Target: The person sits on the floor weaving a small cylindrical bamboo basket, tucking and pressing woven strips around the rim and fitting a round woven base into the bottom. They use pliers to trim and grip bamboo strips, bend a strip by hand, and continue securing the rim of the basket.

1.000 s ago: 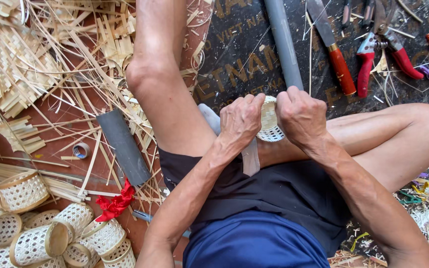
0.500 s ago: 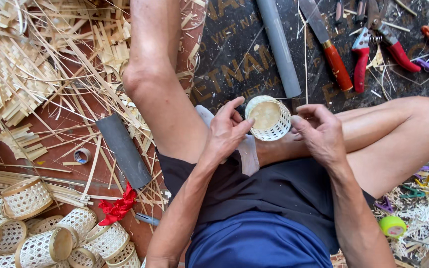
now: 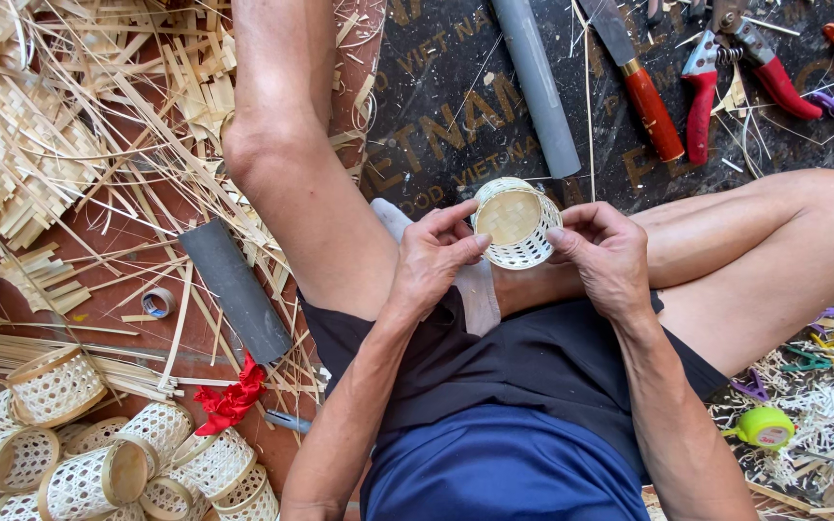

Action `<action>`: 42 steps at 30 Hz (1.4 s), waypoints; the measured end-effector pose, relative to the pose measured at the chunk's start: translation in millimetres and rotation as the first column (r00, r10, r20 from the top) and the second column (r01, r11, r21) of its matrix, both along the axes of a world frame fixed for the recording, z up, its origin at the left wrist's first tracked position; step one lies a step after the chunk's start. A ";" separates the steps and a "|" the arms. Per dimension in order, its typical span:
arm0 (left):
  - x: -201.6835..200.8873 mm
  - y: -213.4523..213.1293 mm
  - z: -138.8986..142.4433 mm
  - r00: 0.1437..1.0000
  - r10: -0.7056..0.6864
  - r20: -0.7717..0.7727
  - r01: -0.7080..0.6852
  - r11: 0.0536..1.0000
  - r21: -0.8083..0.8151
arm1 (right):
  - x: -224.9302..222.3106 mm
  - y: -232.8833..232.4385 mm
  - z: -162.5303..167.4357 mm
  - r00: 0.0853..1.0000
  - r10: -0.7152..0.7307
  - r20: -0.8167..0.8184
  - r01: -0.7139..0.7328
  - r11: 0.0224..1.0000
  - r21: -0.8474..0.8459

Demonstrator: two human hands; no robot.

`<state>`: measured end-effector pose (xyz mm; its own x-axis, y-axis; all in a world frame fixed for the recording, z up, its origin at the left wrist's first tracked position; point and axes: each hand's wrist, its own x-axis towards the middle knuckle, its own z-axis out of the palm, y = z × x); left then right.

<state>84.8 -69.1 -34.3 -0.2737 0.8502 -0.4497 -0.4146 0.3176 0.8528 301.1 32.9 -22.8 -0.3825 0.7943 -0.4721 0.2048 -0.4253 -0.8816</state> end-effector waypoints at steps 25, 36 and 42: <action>38.1 30.7 15.9 0.945 0.269 0.186 -0.236 0.955 -0.181 | -58.7 135.4 2.9 0.749 -0.235 0.620 -0.472 0.467 0.748; 7.6 5.1 4.6 0.895 0.343 0.286 -0.304 0.937 -0.175 | 29.4 184.1 15.6 0.776 -0.207 0.596 -0.380 0.601 0.703; 10.6 3.3 -5.1 0.911 0.296 0.288 -0.249 0.950 -0.191 | 58.7 225.1 17.2 0.749 -0.200 0.632 -0.348 0.693 0.632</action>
